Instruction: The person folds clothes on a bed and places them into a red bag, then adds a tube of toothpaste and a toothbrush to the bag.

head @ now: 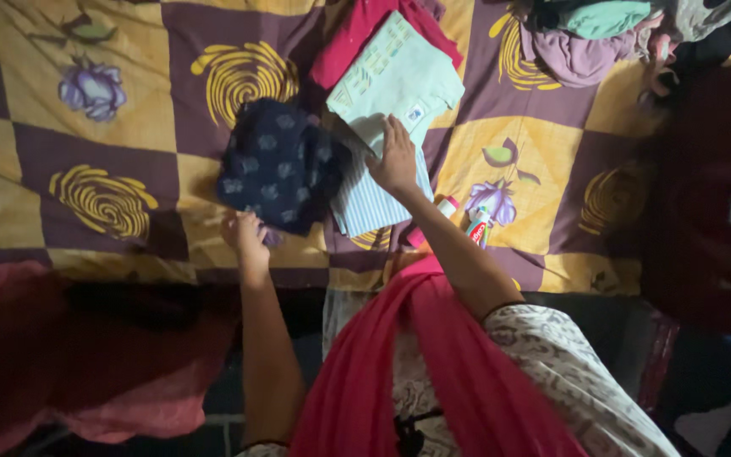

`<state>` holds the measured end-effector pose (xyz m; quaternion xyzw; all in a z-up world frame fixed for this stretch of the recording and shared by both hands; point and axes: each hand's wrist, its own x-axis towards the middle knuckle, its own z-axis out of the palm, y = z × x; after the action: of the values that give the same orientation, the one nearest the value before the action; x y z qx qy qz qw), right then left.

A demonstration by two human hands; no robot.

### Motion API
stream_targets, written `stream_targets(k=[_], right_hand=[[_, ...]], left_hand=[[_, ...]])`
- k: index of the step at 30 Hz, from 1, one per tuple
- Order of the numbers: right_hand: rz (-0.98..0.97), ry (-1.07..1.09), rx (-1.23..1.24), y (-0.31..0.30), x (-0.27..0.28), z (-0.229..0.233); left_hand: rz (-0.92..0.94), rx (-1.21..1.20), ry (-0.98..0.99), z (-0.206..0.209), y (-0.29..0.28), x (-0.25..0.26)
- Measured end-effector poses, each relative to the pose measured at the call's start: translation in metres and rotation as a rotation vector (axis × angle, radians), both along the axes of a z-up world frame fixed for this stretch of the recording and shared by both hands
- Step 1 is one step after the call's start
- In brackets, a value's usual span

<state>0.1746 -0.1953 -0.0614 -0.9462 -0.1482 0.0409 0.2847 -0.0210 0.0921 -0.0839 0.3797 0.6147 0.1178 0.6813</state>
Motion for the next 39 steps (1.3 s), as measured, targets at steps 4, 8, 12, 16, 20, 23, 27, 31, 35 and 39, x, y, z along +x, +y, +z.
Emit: stream_targets(k=[4, 8, 12, 16, 20, 23, 27, 31, 35, 39], right_hand=[[-0.008, -0.005, -0.08, 0.017, 0.002, -0.001], [-0.014, -0.017, -0.065, 0.043, 0.012, -0.014], [0.012, -0.034, -0.286, 0.058, 0.024, -0.041], [-0.023, 0.0, -0.2, 0.063, 0.036, -0.05], [0.109, 0.042, -0.424, 0.048, 0.05, -0.053], [0.133, -0.141, -0.515, 0.039, 0.063, -0.057], [0.113, 0.073, -0.145, 0.02, 0.062, -0.049], [0.042, 0.152, 0.297, -0.004, 0.062, -0.06], [-0.338, 0.548, 0.75, -0.034, 0.064, -0.063], [-0.349, 0.565, 1.134, -0.1, 0.054, -0.02]], left_hand=[[-0.182, 0.452, -0.056, -0.049, -0.015, -0.027], [-0.25, 0.633, -0.059, -0.063, -0.043, -0.005], [-0.416, 0.769, -0.188, -0.036, -0.079, 0.015], [-0.572, 0.723, -0.322, 0.001, -0.096, 0.034], [-0.661, 0.643, -0.279, 0.01, -0.109, 0.046], [-0.701, 0.613, -0.324, 0.009, -0.118, 0.046], [-0.705, 0.521, -0.346, 0.0, -0.129, 0.051], [-0.734, 0.485, -0.394, 0.007, -0.143, 0.054], [-0.755, 0.431, -0.392, 0.025, -0.155, 0.059], [-0.831, 0.468, -0.405, 0.044, -0.17, 0.065]])
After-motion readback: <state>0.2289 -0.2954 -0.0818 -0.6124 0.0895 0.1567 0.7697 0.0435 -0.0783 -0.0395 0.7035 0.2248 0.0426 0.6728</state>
